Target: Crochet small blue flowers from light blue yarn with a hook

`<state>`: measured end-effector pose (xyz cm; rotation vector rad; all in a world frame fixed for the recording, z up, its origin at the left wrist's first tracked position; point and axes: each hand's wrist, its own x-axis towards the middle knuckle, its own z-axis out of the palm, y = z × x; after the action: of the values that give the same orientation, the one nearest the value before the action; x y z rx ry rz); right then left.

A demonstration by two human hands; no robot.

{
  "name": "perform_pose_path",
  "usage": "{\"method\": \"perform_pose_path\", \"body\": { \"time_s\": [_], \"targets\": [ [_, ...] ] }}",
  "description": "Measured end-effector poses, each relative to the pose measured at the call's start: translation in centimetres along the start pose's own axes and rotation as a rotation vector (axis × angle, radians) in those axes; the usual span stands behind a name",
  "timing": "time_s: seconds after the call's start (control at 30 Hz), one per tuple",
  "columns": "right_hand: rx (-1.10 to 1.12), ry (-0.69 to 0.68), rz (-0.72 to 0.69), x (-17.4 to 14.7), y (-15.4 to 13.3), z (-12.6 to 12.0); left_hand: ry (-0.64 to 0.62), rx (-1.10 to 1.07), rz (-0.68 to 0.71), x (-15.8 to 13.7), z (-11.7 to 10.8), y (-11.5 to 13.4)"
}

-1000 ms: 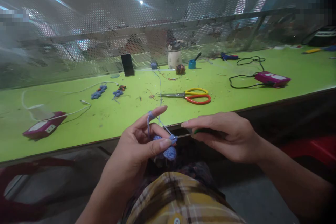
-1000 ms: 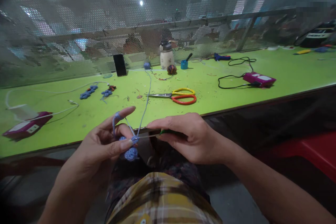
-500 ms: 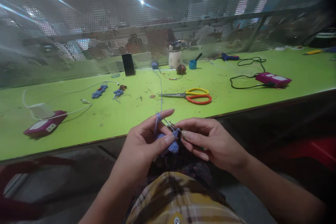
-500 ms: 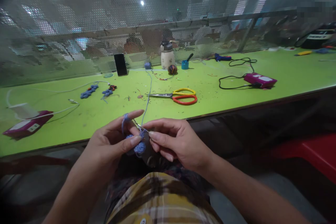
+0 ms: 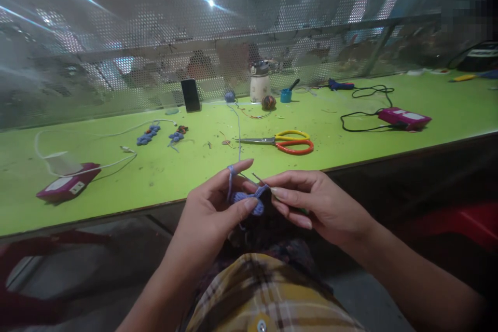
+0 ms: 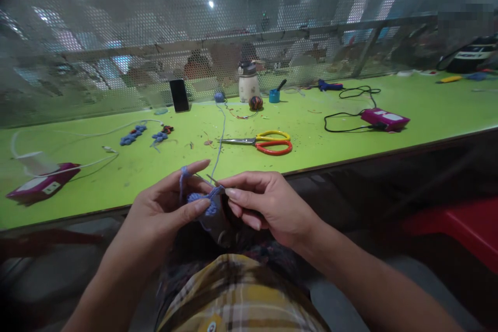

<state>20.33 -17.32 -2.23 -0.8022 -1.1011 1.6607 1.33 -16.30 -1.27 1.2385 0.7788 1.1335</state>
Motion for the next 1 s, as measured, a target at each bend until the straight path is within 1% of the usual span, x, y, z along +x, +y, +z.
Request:
{"method": "perform_pose_path", "body": {
  "time_s": [0.13, 0.23, 0.3, 0.33, 0.37, 0.43, 0.47, 0.5, 0.53, 0.57, 0.6, 0.63, 0.67, 0.73, 0.77, 0.8, 0.87, 1.0],
  "targets": [
    [-0.030, 0.029, -0.024, -0.2, 0.2, 0.0, 0.042, -0.031, -0.041, 0.2, 0.0, -0.2],
    [-0.202, 0.029, -0.073, -0.1, -0.5, -0.2, 0.054, 0.029, -0.031, 0.2, 0.1, -0.1],
    [-0.340, 0.015, -0.088, 0.2, -1.1, -0.2, 0.030, 0.169, 0.008, 0.2, 0.2, 0.0],
    [-0.387, 0.013, -0.087, 0.4, -1.4, -0.3, 0.011, 0.281, 0.061, 0.2, 0.3, -0.1],
    [-0.407, 0.015, -0.078, 0.7, -1.5, -0.3, -0.007, 0.418, 0.142, 0.2, 0.4, -0.2],
    [-0.361, 0.049, -0.053, 1.3, -1.3, -0.1, -0.001, 0.718, 0.369, 0.2, 0.6, -0.8],
    [-0.290, 0.068, -0.038, 1.5, -0.9, 0.1, 0.030, 0.838, 0.482, 0.2, 0.7, -1.2],
    [-0.197, 0.097, -0.040, 1.6, -0.4, 0.3, 0.073, 0.916, 0.573, 0.3, 0.8, -1.6],
    [-0.096, 0.133, -0.051, 1.7, 0.2, 0.5, 0.115, 0.938, 0.624, 0.4, 0.8, -1.9],
    [0.003, 0.160, -0.073, 1.7, 0.8, 0.7, 0.151, 0.897, 0.632, 0.4, 0.9, -2.2],
    [0.079, 0.172, -0.090, 1.6, 1.4, 1.0, 0.168, 0.797, 0.584, 0.5, 0.9, -2.3],
    [0.125, 0.196, -0.128, 1.4, 1.9, 1.1, 0.161, 0.649, 0.486, 0.6, 0.9, -2.3],
    [0.146, 0.205, -0.165, 1.3, 2.4, 1.3, 0.142, 0.472, 0.358, 0.7, 0.9, -2.1],
    [0.143, 0.204, -0.221, 1.0, 2.8, 1.4, 0.083, 0.126, 0.097, 0.8, 0.9, -1.5],
    [0.129, 0.195, -0.240, 0.8, 2.9, 1.4, 0.058, -0.005, 0.006, 0.8, 0.8, -1.2],
    [0.112, 0.185, -0.254, 0.7, 2.9, 1.4, 0.040, -0.097, -0.054, 0.8, 0.8, -0.8],
    [0.078, 0.166, -0.270, 0.6, 2.7, 1.2, 0.021, -0.183, -0.117, 0.9, 0.6, -0.3],
    [0.017, 0.126, -0.268, 0.3, 1.9, 0.7, -0.023, -0.200, -0.197, 0.8, 0.3, 0.4]
  ]
}}
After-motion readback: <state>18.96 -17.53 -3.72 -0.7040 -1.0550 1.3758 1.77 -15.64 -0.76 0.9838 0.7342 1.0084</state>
